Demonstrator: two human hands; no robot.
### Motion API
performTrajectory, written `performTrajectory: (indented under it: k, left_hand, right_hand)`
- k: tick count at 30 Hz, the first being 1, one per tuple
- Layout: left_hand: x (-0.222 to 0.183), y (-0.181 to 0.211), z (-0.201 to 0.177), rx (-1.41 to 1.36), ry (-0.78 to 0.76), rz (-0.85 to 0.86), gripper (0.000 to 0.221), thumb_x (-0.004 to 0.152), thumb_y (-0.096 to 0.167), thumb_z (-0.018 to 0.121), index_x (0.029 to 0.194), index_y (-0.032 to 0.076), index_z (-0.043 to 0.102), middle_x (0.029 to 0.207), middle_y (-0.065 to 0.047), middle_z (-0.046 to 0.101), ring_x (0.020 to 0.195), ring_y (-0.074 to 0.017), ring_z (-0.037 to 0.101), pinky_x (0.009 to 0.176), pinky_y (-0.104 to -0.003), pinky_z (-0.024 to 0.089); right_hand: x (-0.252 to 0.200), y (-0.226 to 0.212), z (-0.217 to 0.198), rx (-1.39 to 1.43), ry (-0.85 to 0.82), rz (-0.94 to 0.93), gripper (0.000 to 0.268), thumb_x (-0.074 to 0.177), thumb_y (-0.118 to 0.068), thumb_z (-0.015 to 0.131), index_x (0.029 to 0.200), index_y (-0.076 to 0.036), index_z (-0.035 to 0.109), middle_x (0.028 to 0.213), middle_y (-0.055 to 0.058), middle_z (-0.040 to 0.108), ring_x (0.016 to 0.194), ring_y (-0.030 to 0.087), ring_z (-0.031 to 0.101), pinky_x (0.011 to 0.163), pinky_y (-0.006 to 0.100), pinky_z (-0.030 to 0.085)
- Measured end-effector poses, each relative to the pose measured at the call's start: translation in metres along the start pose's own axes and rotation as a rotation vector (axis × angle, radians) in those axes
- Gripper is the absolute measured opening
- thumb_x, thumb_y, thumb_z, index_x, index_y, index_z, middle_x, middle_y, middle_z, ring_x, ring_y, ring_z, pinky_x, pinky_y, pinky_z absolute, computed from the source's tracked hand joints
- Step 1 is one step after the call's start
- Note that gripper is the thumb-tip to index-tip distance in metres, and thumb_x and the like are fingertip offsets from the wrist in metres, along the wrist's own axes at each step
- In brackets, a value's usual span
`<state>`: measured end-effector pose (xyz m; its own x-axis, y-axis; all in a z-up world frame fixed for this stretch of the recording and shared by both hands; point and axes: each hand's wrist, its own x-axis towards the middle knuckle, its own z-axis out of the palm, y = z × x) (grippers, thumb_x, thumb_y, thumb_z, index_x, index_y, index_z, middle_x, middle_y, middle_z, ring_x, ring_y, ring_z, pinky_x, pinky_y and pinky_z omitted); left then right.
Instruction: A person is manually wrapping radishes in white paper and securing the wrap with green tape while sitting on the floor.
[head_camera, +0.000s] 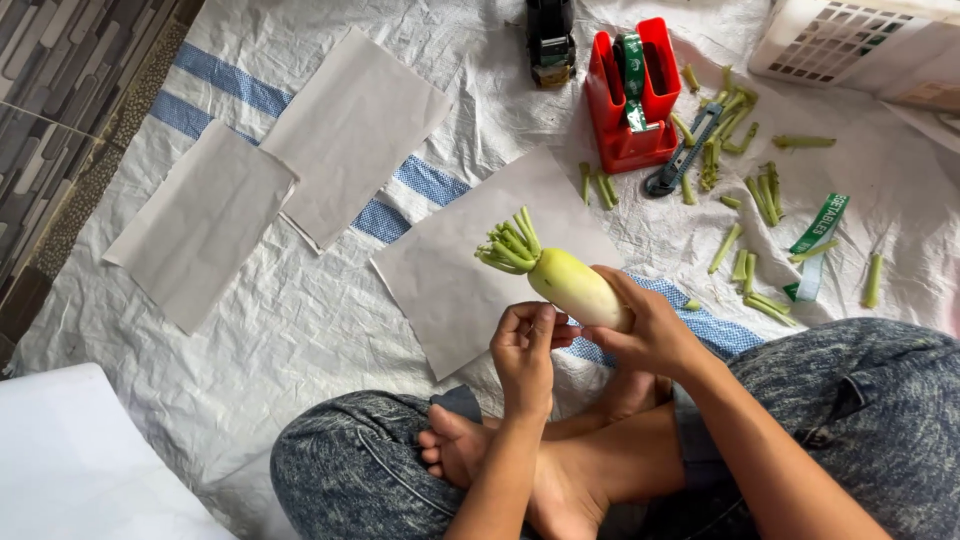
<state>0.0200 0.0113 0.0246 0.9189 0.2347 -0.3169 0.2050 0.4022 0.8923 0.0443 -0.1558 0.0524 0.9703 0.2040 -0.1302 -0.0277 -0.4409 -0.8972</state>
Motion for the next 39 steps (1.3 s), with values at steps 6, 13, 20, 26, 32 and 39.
performTrajectory:
  k: [6, 13, 20, 26, 32, 39]
  left_hand:
    - [-0.001, 0.014, 0.0, 0.051, -0.019, 0.217, 0.015, 0.094, 0.013, 0.074, 0.094, 0.001, 0.065, 0.078, -0.012, 0.07, 0.069, -0.0207, 0.075, 0.065, -0.032, 0.063]
    - [0.008, 0.027, -0.004, -0.004, 0.092, 0.357, 0.021, 0.095, 0.015, 0.074, 0.103, 0.0, 0.063, 0.08, -0.007, 0.064, 0.068, -0.0135, 0.066, 0.069, -0.029, 0.057]
    - [0.006, 0.037, 0.0, 0.073, 0.167, 0.317, 0.017, 0.097, 0.018, 0.071, 0.095, 0.001, 0.067, 0.067, -0.006, 0.063, 0.062, -0.0124, 0.064, 0.068, -0.029, 0.055]
    - [0.01, 0.035, -0.002, 0.181, 0.145, 0.294, 0.025, 0.103, 0.026, 0.063, 0.093, 0.004, 0.068, 0.062, -0.008, 0.064, 0.059, -0.0133, 0.064, 0.066, -0.03, 0.056]
    - [0.016, 0.027, -0.005, -0.243, -0.015, 0.114, 0.016, 0.106, 0.016, 0.055, 0.098, 0.004, 0.062, 0.079, -0.006, 0.061, 0.07, -0.012, 0.061, 0.072, -0.024, 0.057]
    - [0.02, 0.02, -0.008, -0.349, -0.017, -0.097, 0.017, 0.105, 0.01, 0.057, 0.113, -0.002, 0.065, 0.087, -0.006, 0.062, 0.071, -0.0086, 0.061, 0.069, -0.02, 0.059]
  right_hand:
    - [0.003, 0.016, 0.004, 0.159, 0.002, -0.091, 0.075, 0.069, -0.028, 0.086, 0.139, -0.018, 0.063, 0.099, 0.017, 0.078, 0.092, 0.03, 0.075, 0.084, 0.05, 0.056]
    - [0.002, 0.016, 0.01, 0.118, 0.012, -0.181, 0.073, 0.067, -0.028, 0.086, 0.136, -0.013, 0.066, 0.1, 0.021, 0.077, 0.092, 0.038, 0.075, 0.082, 0.053, 0.057]
    - [-0.001, 0.015, 0.011, 0.107, 0.046, -0.249, 0.07, 0.068, -0.024, 0.087, 0.133, -0.006, 0.066, 0.108, 0.023, 0.076, 0.096, 0.042, 0.074, 0.083, 0.056, 0.056]
    - [-0.002, 0.012, 0.013, -0.021, 0.122, -0.317, 0.071, 0.069, -0.024, 0.087, 0.133, -0.004, 0.065, 0.112, 0.023, 0.074, 0.099, 0.047, 0.072, 0.081, 0.058, 0.056]
    - [-0.001, 0.011, 0.012, 0.11, 0.125, -0.306, 0.071, 0.068, -0.024, 0.088, 0.133, -0.007, 0.067, 0.103, 0.018, 0.076, 0.09, 0.034, 0.075, 0.079, 0.052, 0.057]
    - [0.004, 0.023, 0.003, 0.284, 0.175, -0.291, 0.074, 0.063, -0.029, 0.091, 0.131, -0.007, 0.07, 0.093, 0.011, 0.078, 0.084, 0.017, 0.072, 0.077, 0.039, 0.058]
